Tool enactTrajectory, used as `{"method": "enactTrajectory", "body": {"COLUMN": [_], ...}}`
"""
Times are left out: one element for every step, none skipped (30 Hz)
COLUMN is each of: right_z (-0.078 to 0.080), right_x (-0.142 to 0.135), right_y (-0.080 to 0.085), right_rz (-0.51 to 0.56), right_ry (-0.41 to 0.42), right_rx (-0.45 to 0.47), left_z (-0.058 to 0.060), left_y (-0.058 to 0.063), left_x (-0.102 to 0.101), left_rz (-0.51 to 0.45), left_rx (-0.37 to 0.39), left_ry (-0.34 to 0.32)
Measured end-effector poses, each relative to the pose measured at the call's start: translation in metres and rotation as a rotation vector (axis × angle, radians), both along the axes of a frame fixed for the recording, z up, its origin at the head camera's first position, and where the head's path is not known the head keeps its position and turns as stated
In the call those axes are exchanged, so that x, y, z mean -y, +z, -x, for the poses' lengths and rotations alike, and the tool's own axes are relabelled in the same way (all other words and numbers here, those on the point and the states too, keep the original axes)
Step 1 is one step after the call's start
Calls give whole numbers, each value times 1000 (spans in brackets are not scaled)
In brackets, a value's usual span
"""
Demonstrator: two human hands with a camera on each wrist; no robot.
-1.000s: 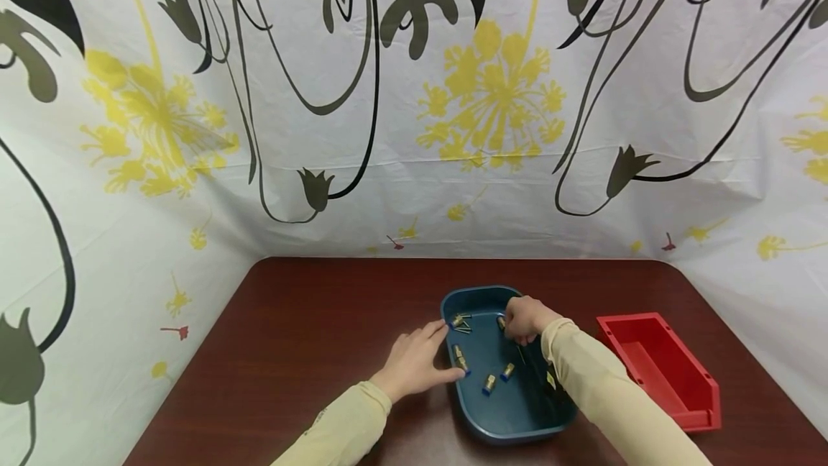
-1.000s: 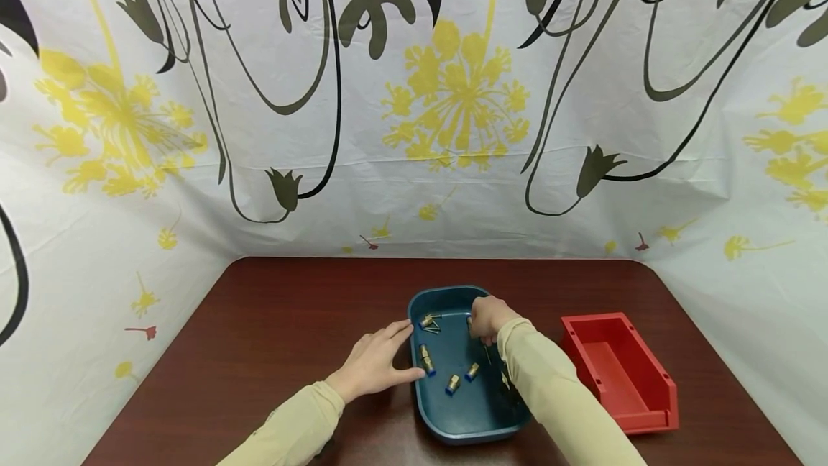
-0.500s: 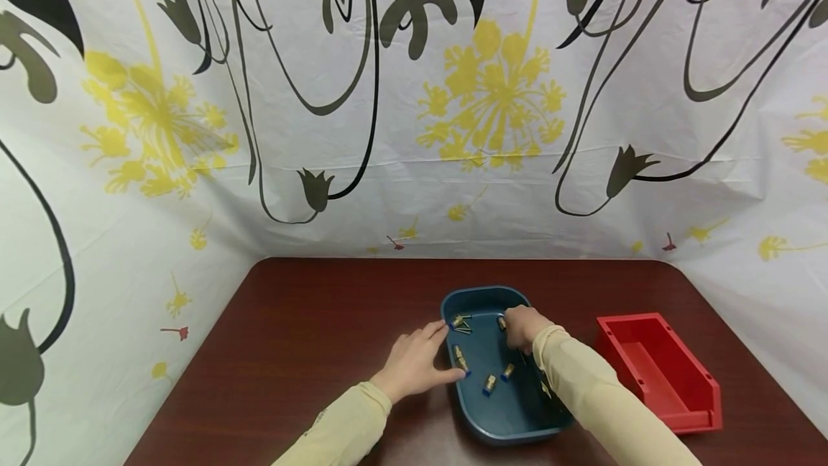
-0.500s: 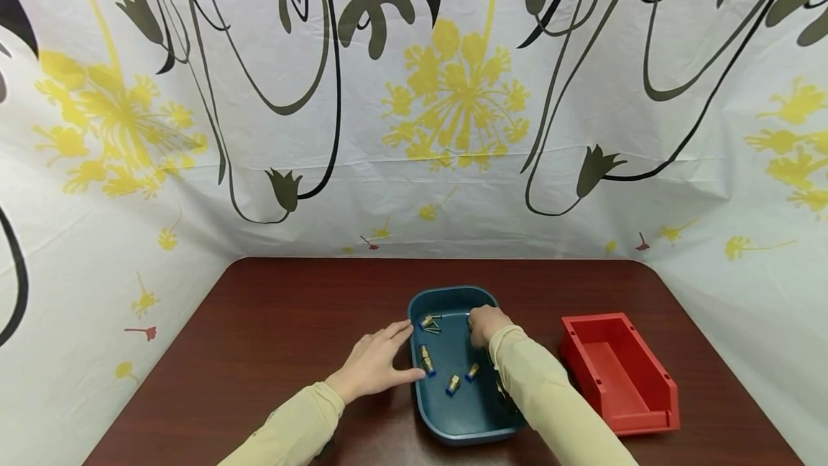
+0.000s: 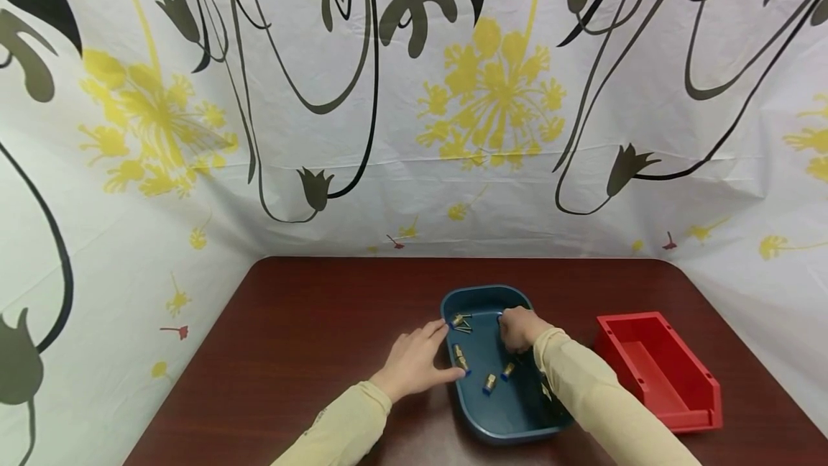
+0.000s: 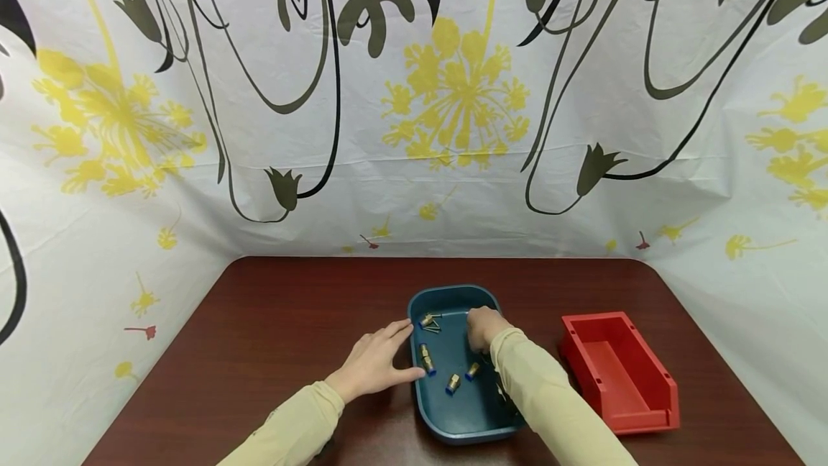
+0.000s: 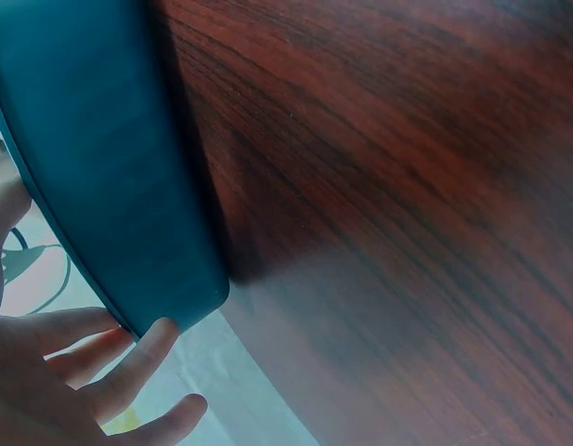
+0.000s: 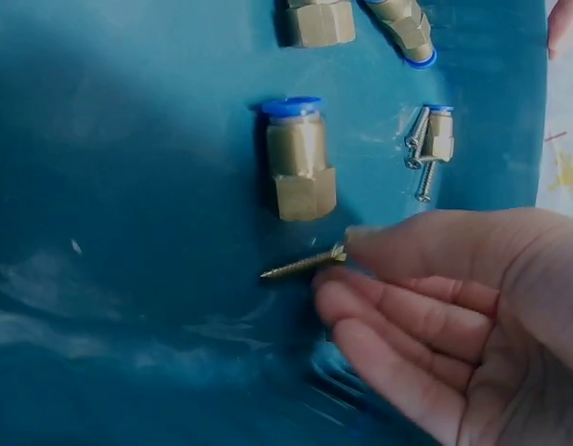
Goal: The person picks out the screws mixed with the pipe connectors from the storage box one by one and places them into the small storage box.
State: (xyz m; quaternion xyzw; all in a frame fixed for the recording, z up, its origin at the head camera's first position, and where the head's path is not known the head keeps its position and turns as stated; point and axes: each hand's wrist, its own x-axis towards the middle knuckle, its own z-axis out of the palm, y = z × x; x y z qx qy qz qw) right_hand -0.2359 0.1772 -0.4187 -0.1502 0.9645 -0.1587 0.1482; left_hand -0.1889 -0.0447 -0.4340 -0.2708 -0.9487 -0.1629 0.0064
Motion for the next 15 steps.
{"method": "enactTrajectory", "body": {"right_z": [1,1,2,2,2,2,2,2,2,2,2,2,2,2,2], "right_x": [0,0,-1,-1,-1,0,0,0,-1,-1,-1,-1,-1,-1,-2], "right_y": [-1,-2,-3,-4,-5,-6,-7,-8,-10,-11,-12,-13,-14,-14,-15], "right_rz": [22,32,45,61,74,87,99,108,120,132,143,154,162,171,177], "right_ry": [0,3,4,-2,-8,-15,-20,-21,-23,-26,-22,-18,-12,-8,-5], "right_rx": [10,18,25,34,42,54,64,72,83,96,106,116,123,130,137], "left_z": [0,0,0,0,0,0,0,0,0,0,0,0,0,1,1], "left_y": [0,0,0,0,-1,-1,-1,-1,-1,-1,-1,-1,-2,-2,-2], "left_x": [0,0,0,0,0,0,0,0,0,0,0,0,0,-1,-1], "left_rz": [0,0,1,2,2,4,4,5,5,6,8,8,9,9,8], "left_rx": [-1,-1,-2,-3,-3,-3,-3,-2,-1,0,0,1,2,2,2], "left_ry": [0,0,0,0,-1,-1,-1,-1,-1,-1,0,2,3,4,5]}}
